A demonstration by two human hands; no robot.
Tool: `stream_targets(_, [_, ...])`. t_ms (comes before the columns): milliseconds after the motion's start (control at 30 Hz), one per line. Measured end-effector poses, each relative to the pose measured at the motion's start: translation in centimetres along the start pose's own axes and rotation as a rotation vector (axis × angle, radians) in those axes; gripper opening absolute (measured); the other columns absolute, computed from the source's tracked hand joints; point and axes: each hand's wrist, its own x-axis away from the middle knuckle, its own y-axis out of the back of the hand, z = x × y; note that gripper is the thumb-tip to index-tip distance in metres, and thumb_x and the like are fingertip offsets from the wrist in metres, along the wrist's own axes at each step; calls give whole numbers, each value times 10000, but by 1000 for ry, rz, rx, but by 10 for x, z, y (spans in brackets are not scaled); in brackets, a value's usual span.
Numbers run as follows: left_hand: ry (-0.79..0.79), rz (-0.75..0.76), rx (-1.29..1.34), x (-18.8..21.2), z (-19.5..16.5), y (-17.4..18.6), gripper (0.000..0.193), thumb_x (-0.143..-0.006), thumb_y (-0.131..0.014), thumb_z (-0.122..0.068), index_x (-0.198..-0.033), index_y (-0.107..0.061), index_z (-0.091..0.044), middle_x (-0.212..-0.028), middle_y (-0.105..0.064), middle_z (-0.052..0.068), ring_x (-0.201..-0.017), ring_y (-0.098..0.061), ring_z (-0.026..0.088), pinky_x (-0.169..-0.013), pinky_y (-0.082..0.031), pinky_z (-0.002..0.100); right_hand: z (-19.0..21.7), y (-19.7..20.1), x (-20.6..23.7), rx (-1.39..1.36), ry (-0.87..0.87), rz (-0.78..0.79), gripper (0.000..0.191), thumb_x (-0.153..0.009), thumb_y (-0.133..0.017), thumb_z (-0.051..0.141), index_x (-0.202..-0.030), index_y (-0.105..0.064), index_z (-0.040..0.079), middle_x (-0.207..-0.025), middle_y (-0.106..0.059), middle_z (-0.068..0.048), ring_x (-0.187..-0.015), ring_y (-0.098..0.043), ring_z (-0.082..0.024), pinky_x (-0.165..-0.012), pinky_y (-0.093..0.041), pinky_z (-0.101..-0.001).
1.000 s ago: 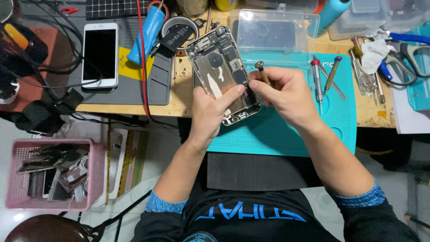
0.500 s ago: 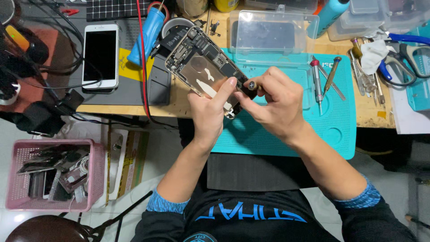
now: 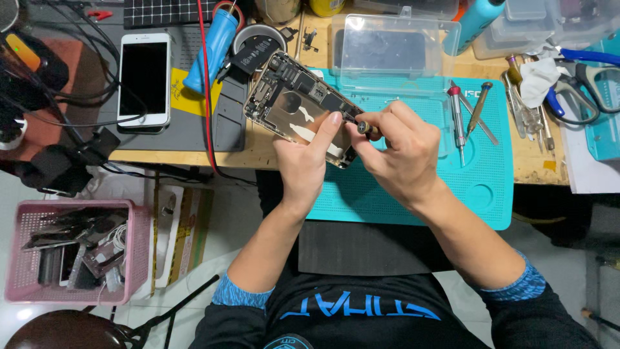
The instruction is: The person disassembles a smartphone at a repair bench. They hold the opened phone chassis and use a screwdriver to remove screws from its frame, set the removed screws aside on the mat, and reposition the phone body to work on different edges.
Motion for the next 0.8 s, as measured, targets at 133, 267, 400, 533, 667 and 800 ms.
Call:
stream_targets(133, [33,-14,0,1,2,3,181,-955,-750,-32,-1076,-736,102,-1016,-736,70,-854,-653,86,-734,-524,248,0,2,0,30,27,7,137,-901,-847,35,-991,-744,30,-786,-598,-76,-633,-588,-192,-552,-449,-339])
stream_targets(267, [23,-8,18,1,6,6,186,-951,-747,-24,-1088,-729,102,-1034,-740,78,-875,-666,92,-763,-531,248,-1,2,0,51,73,14,137,-902,-847,30,-997,-748,32,-793,-602,-79,-636,-591,-211,-557,-457,-351])
stream_targets(400, [33,21,57,1,9,9,159,-967,-721,-17,-1082,-732,93,-1016,-738,75,-863,-681,104,-759,-544,256,-1,2,0,28,65,10,129,-903,-839,21,-993,-747,27,-803,-607,-78,-651,-598,-204,-566,-460,-348])
stream_targets(533, [21,23,29,3,9,11,115,-963,-715,3,-1045,-725,84,-977,-738,75,-827,-692,115,-728,-551,267,0,3,0,-33,-55,15,122,-870,-835,-2,-967,-762,9,-762,-597,-77,-578,-527,-173,-526,-414,-335])
stream_targets(667, [-16,33,-38,4,6,11,108,-962,-713,-4,-1043,-720,67,-977,-736,55,-833,-692,99,-733,-552,259,0,3,-1,-86,-18,7,116,-898,-824,-11,-982,-746,11,-790,-603,-66,-619,-558,-148,-559,-441,-310])
stream_targets(800, [-20,14,-123,5,3,8,100,-972,-714,-10,-1020,-747,72,-951,-740,50,-810,-680,90,-709,-541,254,-2,3,-2,-43,22,15,131,-877,-834,-14,-969,-741,1,-771,-601,-77,-587,-547,-157,-534,-430,-311])
